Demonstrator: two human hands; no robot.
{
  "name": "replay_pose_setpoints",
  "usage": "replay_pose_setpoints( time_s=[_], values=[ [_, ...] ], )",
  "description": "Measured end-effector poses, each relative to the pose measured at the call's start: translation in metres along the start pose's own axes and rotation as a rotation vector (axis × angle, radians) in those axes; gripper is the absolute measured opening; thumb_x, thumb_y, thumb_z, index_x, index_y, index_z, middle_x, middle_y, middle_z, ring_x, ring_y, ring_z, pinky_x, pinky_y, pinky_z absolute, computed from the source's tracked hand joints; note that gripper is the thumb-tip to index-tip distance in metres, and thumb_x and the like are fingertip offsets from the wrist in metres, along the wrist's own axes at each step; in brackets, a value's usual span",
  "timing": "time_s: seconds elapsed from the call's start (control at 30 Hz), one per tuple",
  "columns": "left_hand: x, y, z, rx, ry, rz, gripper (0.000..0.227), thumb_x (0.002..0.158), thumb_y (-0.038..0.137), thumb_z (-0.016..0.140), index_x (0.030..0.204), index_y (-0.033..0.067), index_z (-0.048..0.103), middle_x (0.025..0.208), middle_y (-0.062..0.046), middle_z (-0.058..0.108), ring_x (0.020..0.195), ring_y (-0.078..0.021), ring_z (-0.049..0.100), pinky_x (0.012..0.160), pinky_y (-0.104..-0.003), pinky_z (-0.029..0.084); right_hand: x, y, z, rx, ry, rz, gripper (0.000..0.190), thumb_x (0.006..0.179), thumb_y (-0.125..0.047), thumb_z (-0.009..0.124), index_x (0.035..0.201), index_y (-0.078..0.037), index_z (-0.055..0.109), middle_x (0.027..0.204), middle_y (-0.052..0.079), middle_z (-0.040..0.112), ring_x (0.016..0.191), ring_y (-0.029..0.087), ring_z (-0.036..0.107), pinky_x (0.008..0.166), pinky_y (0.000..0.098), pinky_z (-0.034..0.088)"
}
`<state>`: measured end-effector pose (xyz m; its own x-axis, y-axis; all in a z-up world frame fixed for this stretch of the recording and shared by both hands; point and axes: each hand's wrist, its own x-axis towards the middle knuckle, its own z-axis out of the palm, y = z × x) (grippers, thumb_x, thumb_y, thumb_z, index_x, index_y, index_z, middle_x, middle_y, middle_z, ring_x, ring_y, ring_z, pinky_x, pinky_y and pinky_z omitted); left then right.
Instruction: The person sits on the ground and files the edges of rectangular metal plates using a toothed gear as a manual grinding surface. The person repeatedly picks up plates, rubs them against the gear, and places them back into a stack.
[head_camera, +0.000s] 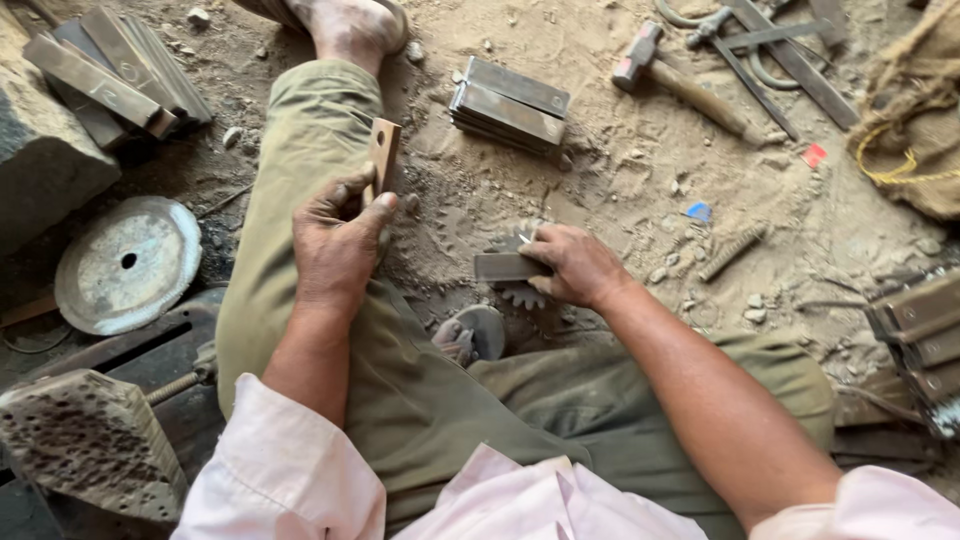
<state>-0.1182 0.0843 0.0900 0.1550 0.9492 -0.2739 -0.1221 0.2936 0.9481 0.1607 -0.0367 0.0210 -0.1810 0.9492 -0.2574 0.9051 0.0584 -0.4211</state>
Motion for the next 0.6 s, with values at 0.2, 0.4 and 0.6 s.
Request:
replay_pose_setpoints(
  time_s=[0.2,0.4,0.6],
  values=[
    [0.036,-0.016,0.005,-0.046,-0.027,0.101,0.034,0.090,-0.002,0.077,0.124,-0.0037,0.070,0.101,-0.003,0.074,0.084,-0.0055,0.066,0.077,-0.019,0.057,0.029,0.028,-0.018,0.152,-0.067,0.180,0.032,0.080,-0.035,0.084,0.108,-0.025,0.076,0.099,-0.001,0.068,0.088,0.014,0.069,0.084,0.0320,0.067],
    [0.036,-0.025,0.011,-0.003,-0.020,0.013,0.038,0.088,0.002,0.079,0.124,-0.0030,0.071,0.097,-0.002,0.072,0.081,-0.0057,0.063,0.076,-0.020,0.053,0.123,0.068,-0.062,0.087,0.161,0.271,0.031,0.078,-0.028,0.090,0.105,-0.021,0.078,0.105,0.001,0.067,0.095,0.017,0.065,0.084,0.0389,0.061],
    [0.030,-0.025,0.016,0.142,-0.036,0.027,0.038,0.086,0.005,0.081,0.123,-0.0019,0.072,0.097,0.001,0.073,0.084,-0.0037,0.061,0.080,-0.019,0.051,0.194,0.070,-0.083,0.104,0.112,0.430,0.042,0.076,-0.021,0.091,0.115,-0.026,0.077,0.111,-0.005,0.067,0.103,0.016,0.063,0.099,0.0387,0.053]
  ],
)
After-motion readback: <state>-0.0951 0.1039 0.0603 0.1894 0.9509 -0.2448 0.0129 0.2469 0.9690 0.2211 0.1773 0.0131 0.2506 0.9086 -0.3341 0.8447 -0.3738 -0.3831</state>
